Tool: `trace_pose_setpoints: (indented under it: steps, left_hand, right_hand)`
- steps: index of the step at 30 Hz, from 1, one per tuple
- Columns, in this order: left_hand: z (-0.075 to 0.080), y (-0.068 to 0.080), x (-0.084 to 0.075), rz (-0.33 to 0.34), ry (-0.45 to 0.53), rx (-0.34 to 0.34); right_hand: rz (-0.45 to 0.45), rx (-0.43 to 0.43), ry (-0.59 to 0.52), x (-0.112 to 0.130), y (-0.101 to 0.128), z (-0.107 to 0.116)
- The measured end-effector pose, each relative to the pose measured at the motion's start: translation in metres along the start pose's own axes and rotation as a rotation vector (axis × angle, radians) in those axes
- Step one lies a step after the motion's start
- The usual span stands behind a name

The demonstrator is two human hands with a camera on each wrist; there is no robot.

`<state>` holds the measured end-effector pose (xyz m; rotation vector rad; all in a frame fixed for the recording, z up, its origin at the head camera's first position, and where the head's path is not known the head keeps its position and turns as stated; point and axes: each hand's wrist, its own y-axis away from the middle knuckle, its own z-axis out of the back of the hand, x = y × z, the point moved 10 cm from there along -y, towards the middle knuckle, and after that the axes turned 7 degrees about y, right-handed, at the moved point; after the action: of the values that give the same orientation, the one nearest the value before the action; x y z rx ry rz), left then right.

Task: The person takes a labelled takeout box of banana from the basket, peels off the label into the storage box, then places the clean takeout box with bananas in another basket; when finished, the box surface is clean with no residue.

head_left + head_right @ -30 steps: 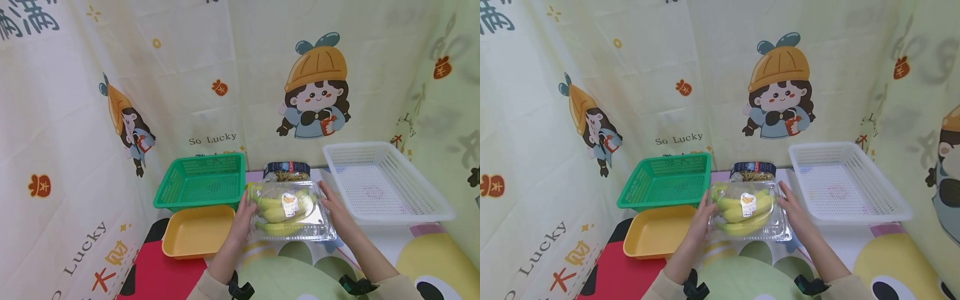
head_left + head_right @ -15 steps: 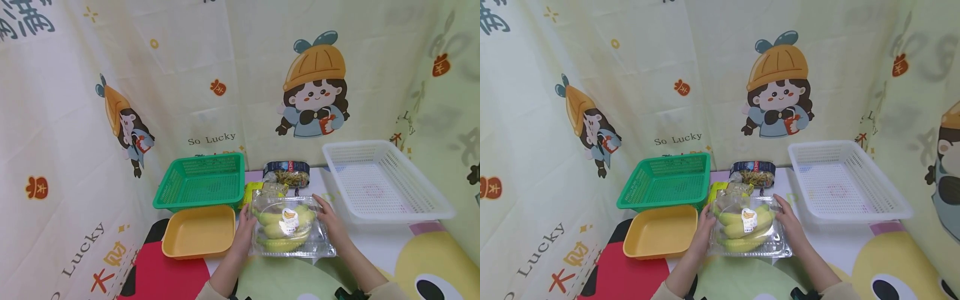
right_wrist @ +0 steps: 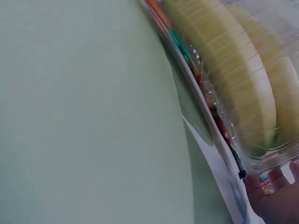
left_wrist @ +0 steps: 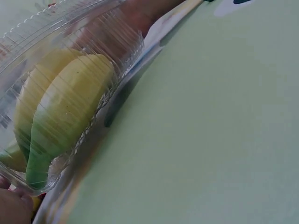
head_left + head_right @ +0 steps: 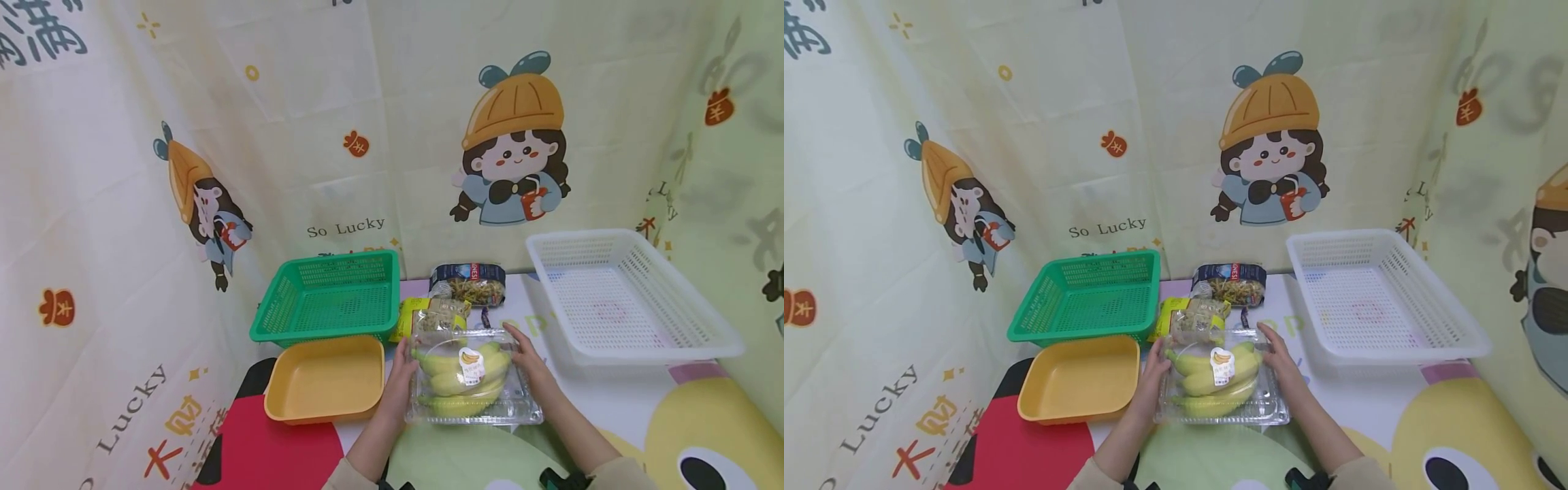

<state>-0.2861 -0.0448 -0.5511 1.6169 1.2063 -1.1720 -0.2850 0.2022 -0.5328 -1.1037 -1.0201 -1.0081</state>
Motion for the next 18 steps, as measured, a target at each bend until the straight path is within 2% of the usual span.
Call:
trace_pose_setpoints:
  steps: [6, 12, 18]
  left_hand:
    - [0.003, -0.004, 0.007, -0.003, -0.03, 0.018]
    - [0.005, -0.005, 0.009, -0.009, -0.017, 0.019]
    - [0.005, -0.005, 0.013, -0.001, 0.016, 0.01]
  right_hand:
    - [-0.009, 0.016, -0.017, -0.008, -0.002, -0.002]
    - [-0.043, 0.027, -0.007, -0.017, -0.005, -0.004]
    - [-0.008, 0.035, -0.021, -0.017, -0.005, -0.004]
